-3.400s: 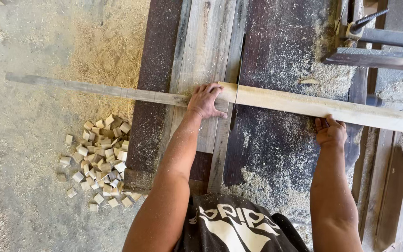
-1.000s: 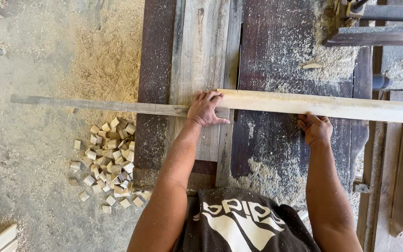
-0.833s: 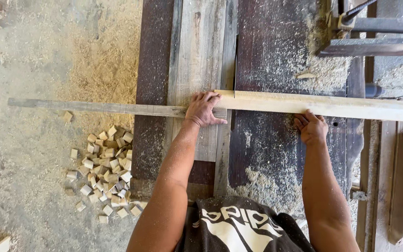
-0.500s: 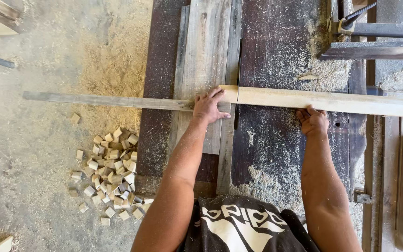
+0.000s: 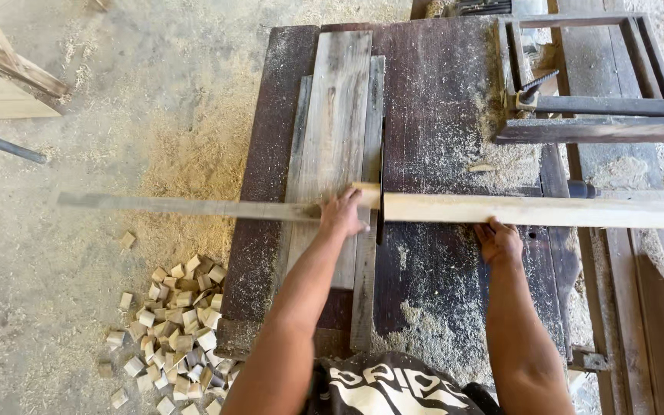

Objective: The person feeds a long wooden plank into a table saw and cuts it into small square pieces. The cut pieces accumulate on the floor beside the saw. The person repeats this process with multiple planks throughout the clip.

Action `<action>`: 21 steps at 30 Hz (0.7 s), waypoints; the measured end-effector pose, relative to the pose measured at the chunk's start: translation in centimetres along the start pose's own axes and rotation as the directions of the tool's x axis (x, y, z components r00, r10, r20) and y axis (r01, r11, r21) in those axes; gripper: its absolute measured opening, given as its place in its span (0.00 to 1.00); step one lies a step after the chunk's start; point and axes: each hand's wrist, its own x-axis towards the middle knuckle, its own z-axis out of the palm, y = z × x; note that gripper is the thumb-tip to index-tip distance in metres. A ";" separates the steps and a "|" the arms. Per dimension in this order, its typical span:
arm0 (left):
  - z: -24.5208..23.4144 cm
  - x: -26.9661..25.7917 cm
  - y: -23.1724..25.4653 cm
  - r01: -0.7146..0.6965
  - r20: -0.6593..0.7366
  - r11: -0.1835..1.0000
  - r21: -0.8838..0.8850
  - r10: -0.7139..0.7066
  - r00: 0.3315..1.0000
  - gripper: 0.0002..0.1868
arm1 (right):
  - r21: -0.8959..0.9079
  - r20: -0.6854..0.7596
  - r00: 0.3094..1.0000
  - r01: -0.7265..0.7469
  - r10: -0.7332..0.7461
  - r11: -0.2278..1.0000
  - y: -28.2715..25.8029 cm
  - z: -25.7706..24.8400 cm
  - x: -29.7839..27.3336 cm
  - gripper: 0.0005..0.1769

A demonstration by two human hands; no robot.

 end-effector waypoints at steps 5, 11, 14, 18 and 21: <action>3.6 -10.5 -0.2 -0.020 0.161 0.996 -0.086 0.033 0.986 0.56 | 0.053 0.169 0.981 0.089 -0.097 0.995 1.0 -7.1 -3.2 0.14; 6.7 -11.7 -1.0 -0.044 -0.015 0.979 -0.200 0.042 0.999 0.41 | 0.073 0.120 0.987 0.096 -0.105 0.993 3.8 -13.8 -8.9 0.13; 4.7 -8.4 -0.6 0.039 0.078 0.941 -0.335 -0.013 0.997 0.33 | 0.122 0.108 0.988 0.097 -0.111 0.988 5.0 -12.8 -9.5 0.11; 3.2 -14.7 -1.9 0.124 -0.013 0.768 -0.628 -0.170 0.985 0.23 | 0.098 0.090 0.993 0.066 -0.075 0.993 7.0 -12.3 -11.0 0.13; 0.2 -22.2 -7.1 0.293 0.054 0.592 -0.751 -0.386 0.921 0.30 | 0.057 0.118 0.990 0.068 -0.074 0.996 8.8 -11.0 -10.7 0.15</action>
